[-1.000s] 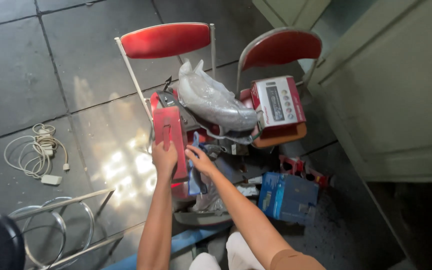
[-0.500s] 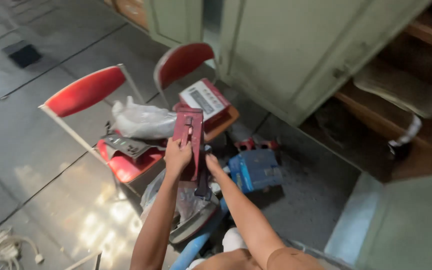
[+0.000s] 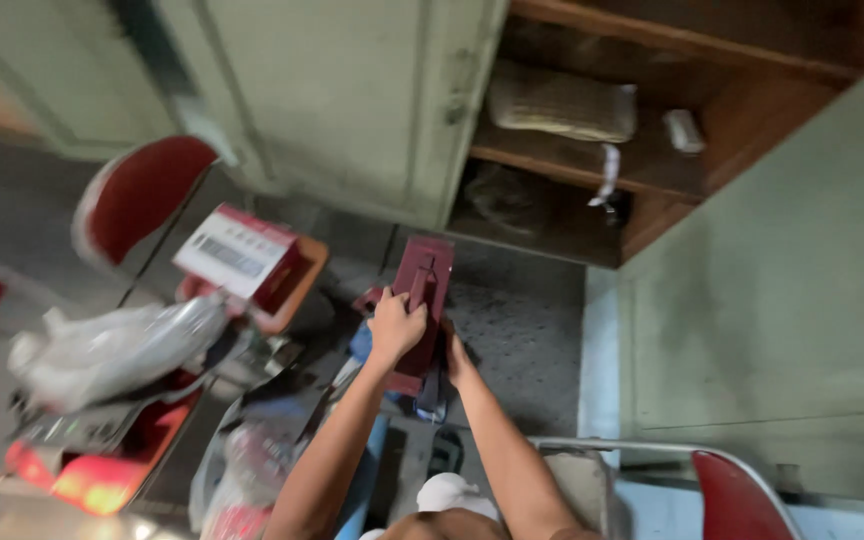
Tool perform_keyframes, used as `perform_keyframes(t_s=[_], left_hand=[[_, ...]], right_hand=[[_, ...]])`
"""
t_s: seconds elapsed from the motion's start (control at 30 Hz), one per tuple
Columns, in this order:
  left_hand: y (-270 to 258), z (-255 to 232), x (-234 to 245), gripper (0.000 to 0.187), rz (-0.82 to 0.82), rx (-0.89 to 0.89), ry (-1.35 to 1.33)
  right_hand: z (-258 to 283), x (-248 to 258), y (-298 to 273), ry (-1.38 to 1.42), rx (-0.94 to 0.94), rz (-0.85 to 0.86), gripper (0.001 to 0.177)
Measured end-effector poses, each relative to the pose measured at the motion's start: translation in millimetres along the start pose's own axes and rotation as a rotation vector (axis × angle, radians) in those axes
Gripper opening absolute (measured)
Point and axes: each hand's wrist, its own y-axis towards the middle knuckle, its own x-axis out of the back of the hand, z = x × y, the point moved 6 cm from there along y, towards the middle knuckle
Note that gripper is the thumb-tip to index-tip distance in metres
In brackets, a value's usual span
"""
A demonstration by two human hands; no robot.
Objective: The person wipes a white bottle with a red cap, a red cushion, a patterned cushion, and a maroon box using a blue cloth, then places them into a wooden cabinet. The person also wipes the inside of the cabinet before storing the items.
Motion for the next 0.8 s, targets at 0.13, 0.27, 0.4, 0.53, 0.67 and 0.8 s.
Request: perform_keyframes(t_s=[0.13, 0.27, 0.4, 0.53, 0.67, 0.8], left_hand=[[29.1, -48.6, -59.5, 0.037, 0.090, -0.022, -0.027], [54.6, -82.6, -112.4, 0.039, 0.155, -0.047, 0.004], [55.0, -133.4, -128.5, 0.041, 0.167, -0.104, 0.021], [61.8, -159.0, -148.7, 0.047, 0.229, -0.120, 0.072], [71.1, -180.7, -153.0, 0.053, 0.268, -0.165, 0.090], [85.9, -191.1, -157.1, 0.056, 0.302, -0.184, 0.133]], right_hand=[[10.8, 112.5, 83.9, 0.190, -0.063, -0.026, 0.080], [59.3, 163.4, 92.6, 0.174, -0.040, -0.092, 0.082], [77.4, 217.7, 128.4, 0.120, 0.025, -0.194, 0.076], [120.5, 211.9, 91.9, 0.251, 0.069, -0.175, 0.074], [128.9, 230.7, 105.4, 0.265, 0.086, -0.221, 0.072], [139.9, 231.6, 105.7, 0.299, 0.119, -0.276, 0.076]])
